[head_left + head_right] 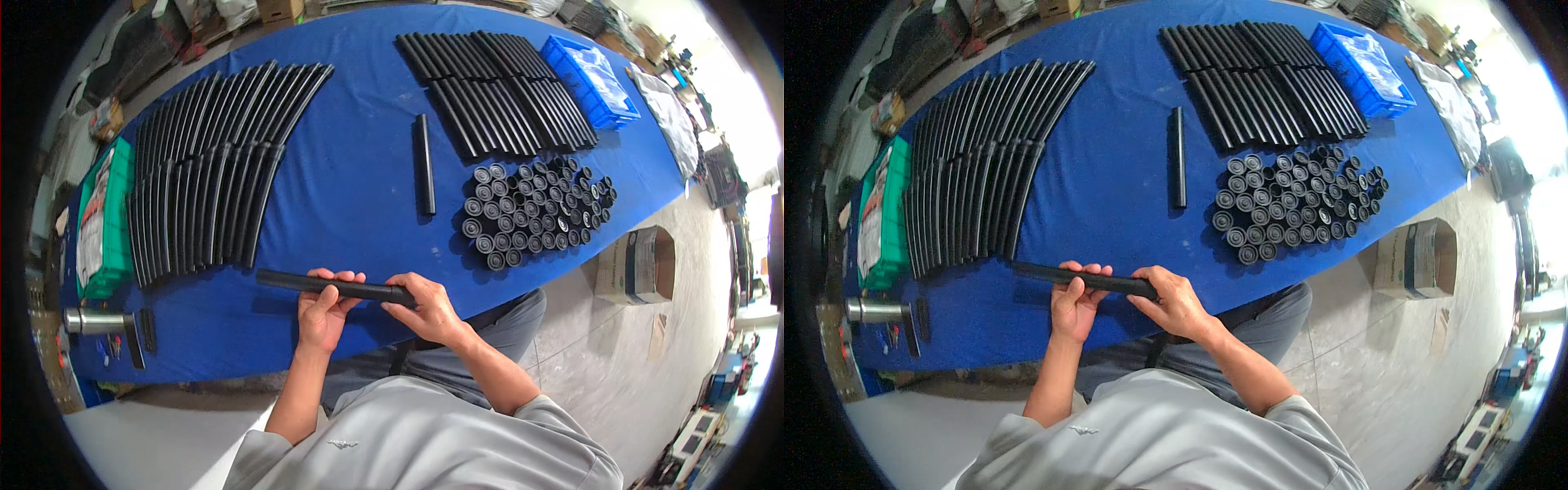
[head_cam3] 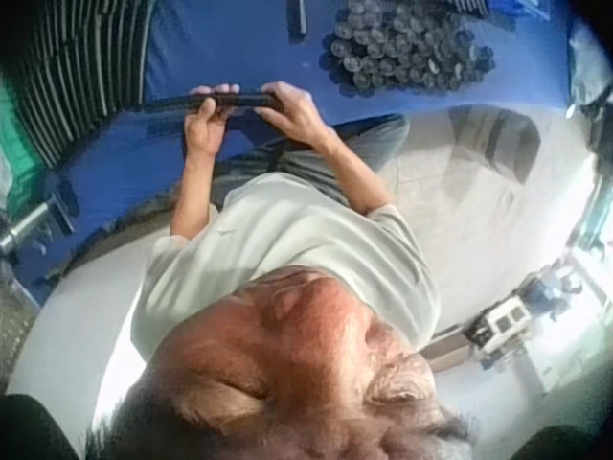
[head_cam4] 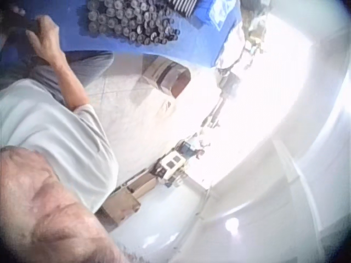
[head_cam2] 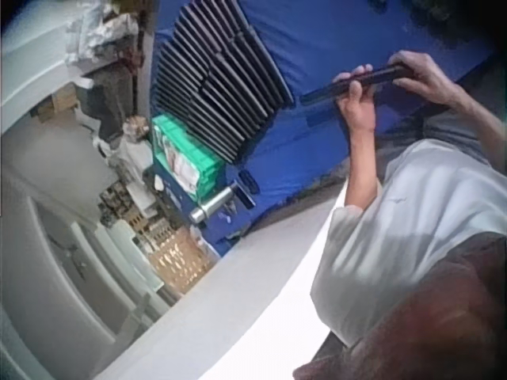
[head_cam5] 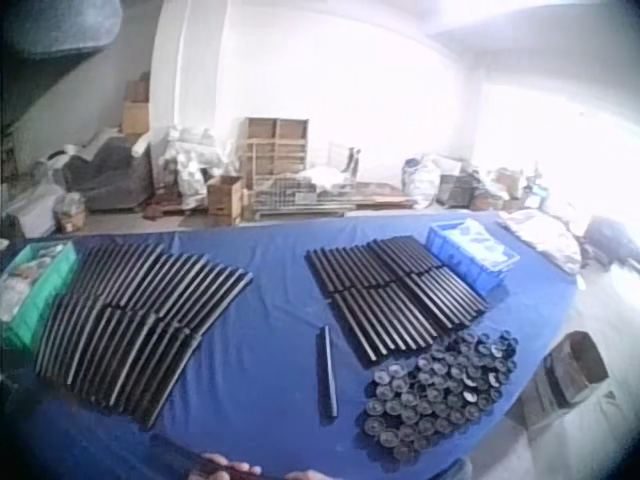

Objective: The person assembles and sorts small black plastic tubes and plastic caps by hand on a workstation.

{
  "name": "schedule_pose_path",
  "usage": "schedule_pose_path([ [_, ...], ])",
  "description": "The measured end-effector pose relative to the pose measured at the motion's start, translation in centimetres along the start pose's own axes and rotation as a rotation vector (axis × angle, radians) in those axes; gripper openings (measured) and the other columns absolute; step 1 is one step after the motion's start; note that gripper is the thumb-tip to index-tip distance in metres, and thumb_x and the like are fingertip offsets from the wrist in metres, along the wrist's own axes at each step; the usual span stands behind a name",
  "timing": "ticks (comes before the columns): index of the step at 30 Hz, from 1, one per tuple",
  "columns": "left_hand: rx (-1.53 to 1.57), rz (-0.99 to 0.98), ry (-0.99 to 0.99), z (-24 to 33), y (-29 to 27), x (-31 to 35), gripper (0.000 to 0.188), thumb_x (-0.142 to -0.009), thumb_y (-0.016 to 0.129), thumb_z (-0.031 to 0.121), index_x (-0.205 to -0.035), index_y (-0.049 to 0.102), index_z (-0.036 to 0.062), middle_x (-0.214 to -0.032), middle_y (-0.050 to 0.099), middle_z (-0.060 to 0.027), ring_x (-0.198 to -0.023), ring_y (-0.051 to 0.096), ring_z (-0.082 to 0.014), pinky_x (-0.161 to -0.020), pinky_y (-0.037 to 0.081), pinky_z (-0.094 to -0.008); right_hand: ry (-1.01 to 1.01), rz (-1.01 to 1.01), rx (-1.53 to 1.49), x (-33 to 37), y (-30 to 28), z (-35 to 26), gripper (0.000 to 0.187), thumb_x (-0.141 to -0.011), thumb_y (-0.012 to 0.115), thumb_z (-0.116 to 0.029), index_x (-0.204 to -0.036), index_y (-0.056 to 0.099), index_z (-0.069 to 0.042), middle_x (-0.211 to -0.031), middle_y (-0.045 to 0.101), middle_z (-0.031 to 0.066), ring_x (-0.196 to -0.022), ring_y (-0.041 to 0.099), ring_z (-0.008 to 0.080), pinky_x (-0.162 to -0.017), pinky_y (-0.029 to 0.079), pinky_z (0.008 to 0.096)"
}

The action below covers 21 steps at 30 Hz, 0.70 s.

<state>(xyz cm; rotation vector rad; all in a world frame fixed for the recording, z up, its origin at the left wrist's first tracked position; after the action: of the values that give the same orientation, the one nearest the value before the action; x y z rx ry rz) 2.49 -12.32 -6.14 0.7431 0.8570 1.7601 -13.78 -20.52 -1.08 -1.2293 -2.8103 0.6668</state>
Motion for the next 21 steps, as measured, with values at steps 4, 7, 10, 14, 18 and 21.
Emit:
schedule_pose_path([
  [4,0.009,0.03,0.008,-0.09,0.28,-0.04,0.022,-0.092,0.067,0.005,-0.112,0.058,0.0062,-0.111,0.067,-0.0198,-0.112,0.065,-0.037,-0.089,0.061,-0.0482,0.043,-0.018,0.003,0.11,-0.07,0.0,0.034,-0.085,0.076,-0.017,-0.111,0.062,-0.001,-0.082,0.061,0.0113,-0.072,0.062,0.0258,-0.063,0.049,0.0355],
  [7,0.0,0.033,0.024,-0.05,0.25,-0.12,0.022,-0.092,0.067,0.006,-0.112,0.058,0.0062,-0.111,0.067,-0.0191,-0.112,0.065,-0.0364,-0.089,0.062,-0.0479,0.028,-0.013,-0.005,0.08,-0.12,-0.07,0.031,-0.086,0.073,-0.015,-0.11,0.06,-0.001,-0.085,0.06,0.0143,-0.071,0.062,0.0297,-0.062,0.049,0.039],
  [10,-0.03,0.051,0.018,-0.05,0.32,-0.26,0.021,-0.092,0.067,0.006,-0.112,0.059,0.0062,-0.111,0.067,-0.0187,-0.112,0.065,-0.0358,-0.088,0.062,-0.0467,-0.008,0.016,0.037,0.57,-0.08,-0.25,0.031,-0.086,0.073,-0.015,-0.111,0.06,-0.002,-0.085,0.06,0.0143,-0.07,0.062,0.03,-0.061,0.048,0.0391],
  [14,-0.009,0.02,0.004,0.03,0.15,-0.13,0.022,-0.092,0.067,0.006,-0.112,0.059,0.0062,-0.11,0.067,-0.0183,-0.112,0.065,-0.0351,-0.088,0.062,-0.046,-0.013,0.018,0.028,0.54,0.12,-0.36,0.031,-0.086,0.073,-0.014,-0.111,0.06,-0.001,-0.084,0.06,0.0134,-0.066,0.06,0.0274,-0.058,0.047,0.0383],
  [18,-0.009,0.03,0.001,-0.03,0.06,-0.25,0.021,-0.092,0.067,0.006,-0.112,0.059,0.0062,-0.11,0.067,-0.0183,-0.113,0.065,-0.0349,-0.09,0.062,-0.0469,0.036,0.016,-0.003,0.41,0.11,-0.18,0.03,-0.087,0.073,-0.013,-0.111,0.06,-0.001,-0.084,0.06,0.0129,-0.066,0.059,0.0249,-0.058,0.046,0.0374],
  [21,-0.013,0.011,0.024,0.03,0.04,-0.12,0.02,-0.095,0.063,0.007,-0.114,0.058,0.0046,-0.112,0.068,-0.0192,-0.112,0.065,-0.035,-0.089,0.061,-0.0478,0.019,0.026,-0.009,0.52,0.29,-0.15,0.029,-0.087,0.073,-0.013,-0.111,0.061,-0.001,-0.084,0.06,0.0129,-0.067,0.059,0.0252,-0.059,0.047,0.0372],
])
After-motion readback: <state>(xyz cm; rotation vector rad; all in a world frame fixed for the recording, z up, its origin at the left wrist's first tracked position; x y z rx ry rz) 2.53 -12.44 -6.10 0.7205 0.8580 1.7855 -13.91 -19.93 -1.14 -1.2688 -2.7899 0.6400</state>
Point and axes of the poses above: each hand's wrist, its own x-axis away from the middle knuckle, its own y-axis out of the palm, z = x × y, the point moved 7 cm from there along -x, towards the middle knuckle
